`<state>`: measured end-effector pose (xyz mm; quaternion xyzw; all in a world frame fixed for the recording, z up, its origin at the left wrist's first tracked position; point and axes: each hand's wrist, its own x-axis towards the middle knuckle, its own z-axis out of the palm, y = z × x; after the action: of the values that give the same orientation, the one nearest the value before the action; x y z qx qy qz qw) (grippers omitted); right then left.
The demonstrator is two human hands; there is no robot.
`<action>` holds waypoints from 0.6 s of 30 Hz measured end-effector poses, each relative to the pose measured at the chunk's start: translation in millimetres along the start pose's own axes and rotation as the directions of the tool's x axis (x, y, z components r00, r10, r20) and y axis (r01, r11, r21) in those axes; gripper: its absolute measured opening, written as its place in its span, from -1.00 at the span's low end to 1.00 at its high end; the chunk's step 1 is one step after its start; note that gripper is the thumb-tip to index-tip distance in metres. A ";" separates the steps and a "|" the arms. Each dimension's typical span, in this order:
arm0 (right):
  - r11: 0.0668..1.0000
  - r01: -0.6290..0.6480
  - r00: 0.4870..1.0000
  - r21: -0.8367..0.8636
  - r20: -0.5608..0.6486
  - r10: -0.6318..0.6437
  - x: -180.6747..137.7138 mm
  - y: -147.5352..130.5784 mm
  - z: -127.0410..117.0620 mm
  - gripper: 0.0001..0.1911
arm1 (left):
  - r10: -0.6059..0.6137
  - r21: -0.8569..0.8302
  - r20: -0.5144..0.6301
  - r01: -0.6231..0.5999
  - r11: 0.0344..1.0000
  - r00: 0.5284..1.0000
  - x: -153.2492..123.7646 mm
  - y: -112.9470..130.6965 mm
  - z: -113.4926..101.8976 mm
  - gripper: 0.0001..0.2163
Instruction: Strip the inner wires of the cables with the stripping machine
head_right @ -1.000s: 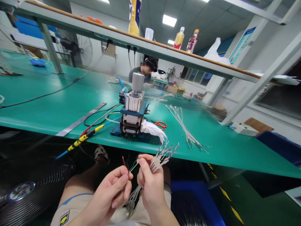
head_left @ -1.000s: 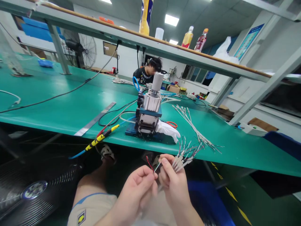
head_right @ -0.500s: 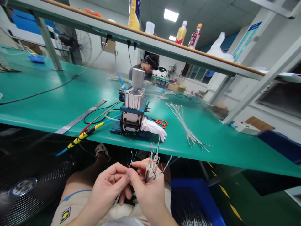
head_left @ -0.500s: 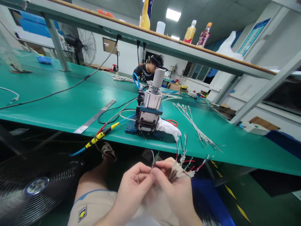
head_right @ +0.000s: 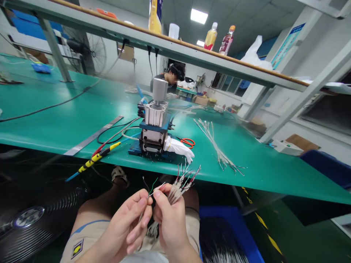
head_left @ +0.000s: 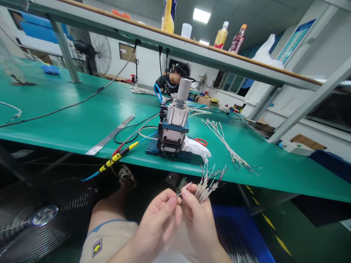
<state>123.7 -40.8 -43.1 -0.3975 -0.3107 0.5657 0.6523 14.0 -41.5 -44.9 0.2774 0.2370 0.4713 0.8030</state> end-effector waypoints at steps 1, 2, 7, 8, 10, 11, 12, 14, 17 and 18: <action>0.999 -0.025 1.000 0.047 0.002 0.025 -0.5 -0.9 1.3 -0.70 | -0.003 -0.006 -0.013 0.003 1.000 1.000 -0.2 0.1 0.7 -0.62; 0.997 -0.034 0.999 0.073 0.009 0.033 -0.9 -2.0 2.3 -0.69 | 0.007 -0.005 -0.030 -0.007 1.000 1.000 -0.1 0.2 1.1 -0.61; 0.998 -0.024 1.000 0.063 0.017 0.023 -2.4 -6.3 0.7 -0.67 | 0.048 0.018 -0.053 -0.047 0.999 0.997 2.0 2.1 1.2 -0.60; 0.999 -0.029 0.999 0.044 0.015 0.029 -2.7 -7.0 -0.4 -0.64 | 0.045 0.020 -0.050 -0.044 0.999 0.998 2.1 2.6 1.4 -0.60; 0.999 -0.048 0.999 -0.006 0.011 0.048 -3.1 -8.8 -1.8 -0.57 | 0.046 0.027 -0.039 -0.045 0.999 0.998 2.2 3.1 2.3 -0.60; 0.998 -0.056 0.998 -0.036 0.005 0.056 -3.1 -10.0 -1.8 -0.55 | 0.053 0.036 -0.037 -0.051 0.998 0.998 2.3 3.1 2.9 -0.60; 0.996 -0.054 0.999 -0.068 -0.004 0.054 -2.9 -11.3 -1.4 -0.54 | 0.061 0.049 -0.040 -0.059 0.997 0.997 2.5 2.8 3.4 -0.60; 0.991 -0.025 0.999 -0.131 -0.031 0.021 -1.7 -14.1 0.7 -0.55 | 0.078 0.091 -0.060 -0.072 0.993 0.995 3.2 1.7 4.0 -0.60; 0.982 0.034 0.997 -0.184 -0.064 -0.047 1.1 -17.0 5.2 -0.64 | 0.099 0.135 -0.094 -0.086 0.987 0.991 4.1 -0.5 3.1 -0.60; 0.984 0.037 0.997 -0.177 -0.066 -0.049 1.8 -17.3 6.6 -0.66 | 0.103 0.138 -0.097 -0.089 0.986 0.990 4.2 -1.2 2.5 -0.60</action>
<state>126.9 -38.6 -24.9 -0.4664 -0.3446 0.5075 0.6373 18.2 -38.8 -44.4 0.3166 0.2959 0.5065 0.7454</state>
